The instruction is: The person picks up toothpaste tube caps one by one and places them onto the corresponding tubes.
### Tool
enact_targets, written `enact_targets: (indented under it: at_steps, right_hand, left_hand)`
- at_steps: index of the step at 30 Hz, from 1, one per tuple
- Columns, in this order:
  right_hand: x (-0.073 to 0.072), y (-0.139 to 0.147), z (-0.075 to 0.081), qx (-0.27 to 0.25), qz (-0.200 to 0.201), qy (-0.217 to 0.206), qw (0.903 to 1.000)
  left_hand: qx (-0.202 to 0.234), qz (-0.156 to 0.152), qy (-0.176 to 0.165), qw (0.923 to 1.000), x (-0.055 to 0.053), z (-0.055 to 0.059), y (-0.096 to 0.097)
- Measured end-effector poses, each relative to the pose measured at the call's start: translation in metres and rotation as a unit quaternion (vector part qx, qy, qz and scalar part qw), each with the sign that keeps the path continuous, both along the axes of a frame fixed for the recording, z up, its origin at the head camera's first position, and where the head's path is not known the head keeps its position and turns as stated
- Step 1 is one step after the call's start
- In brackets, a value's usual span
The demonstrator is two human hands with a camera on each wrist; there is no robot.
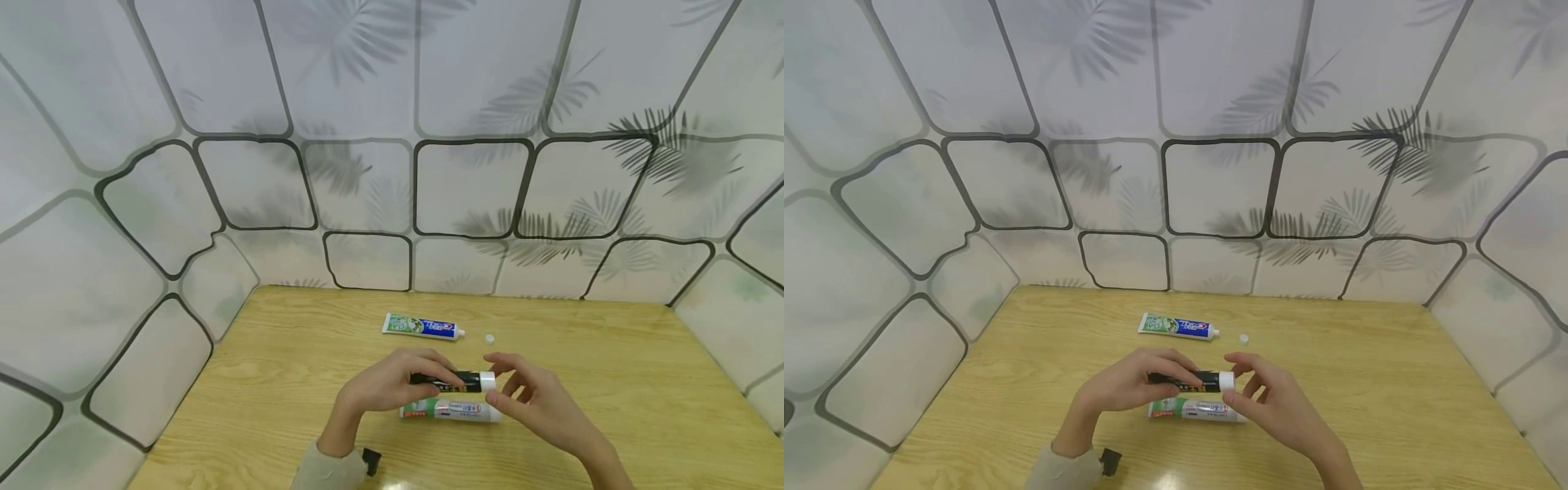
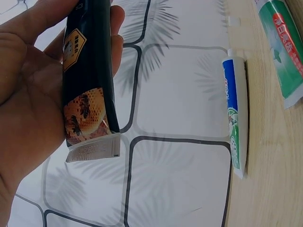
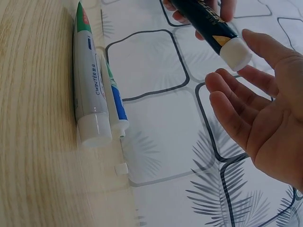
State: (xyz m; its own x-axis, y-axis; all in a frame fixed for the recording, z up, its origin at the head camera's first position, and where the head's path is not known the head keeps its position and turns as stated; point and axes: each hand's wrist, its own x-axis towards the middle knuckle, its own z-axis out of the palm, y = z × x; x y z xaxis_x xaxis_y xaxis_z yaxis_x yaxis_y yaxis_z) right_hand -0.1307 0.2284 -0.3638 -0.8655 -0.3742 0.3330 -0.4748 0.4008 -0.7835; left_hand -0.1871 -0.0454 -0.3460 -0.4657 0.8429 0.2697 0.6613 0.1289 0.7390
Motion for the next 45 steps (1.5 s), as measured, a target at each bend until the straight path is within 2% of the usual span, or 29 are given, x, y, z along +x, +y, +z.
enact_targets:
  at_steps: [5, 11, 21, 28, 36, 45]
  right_hand:
    - [-0.0001, 0.0006, -0.0001, -0.008, 0.012, 0.030, 0.9994]
    - [0.0009, 0.0010, 0.0009, 0.001, 0.001, 0.042, 0.9991]
    - [0.0011, -0.0001, 0.0014, 0.010, -0.009, 0.015, 0.9998]
    - [0.0001, -0.0004, 0.0011, 0.017, -0.016, 0.017, 0.9996]
    - [-0.0007, 0.0027, 0.0013, 0.008, 0.001, -0.034, 0.9994]
    - [0.0002, 0.0010, -0.0001, 0.016, -0.011, -0.013, 0.9997]
  left_hand:
    - [0.004, -0.003, 0.001, 1.0000, -0.0004, -0.0005, 0.0006]
    - [0.008, -0.006, -0.002, 1.0000, -0.0007, -0.0012, 0.0017]
    - [-0.003, -0.001, -0.003, 1.0000, 0.0003, -0.0003, 0.0007]
    - [0.002, -0.006, 0.003, 1.0000, -0.0005, -0.0010, 0.0010]
    - [0.001, -0.009, 0.000, 1.0000, -0.0018, -0.0033, 0.0002]
    - [0.005, -0.005, -0.004, 1.0000, -0.0024, -0.0033, -0.0013]
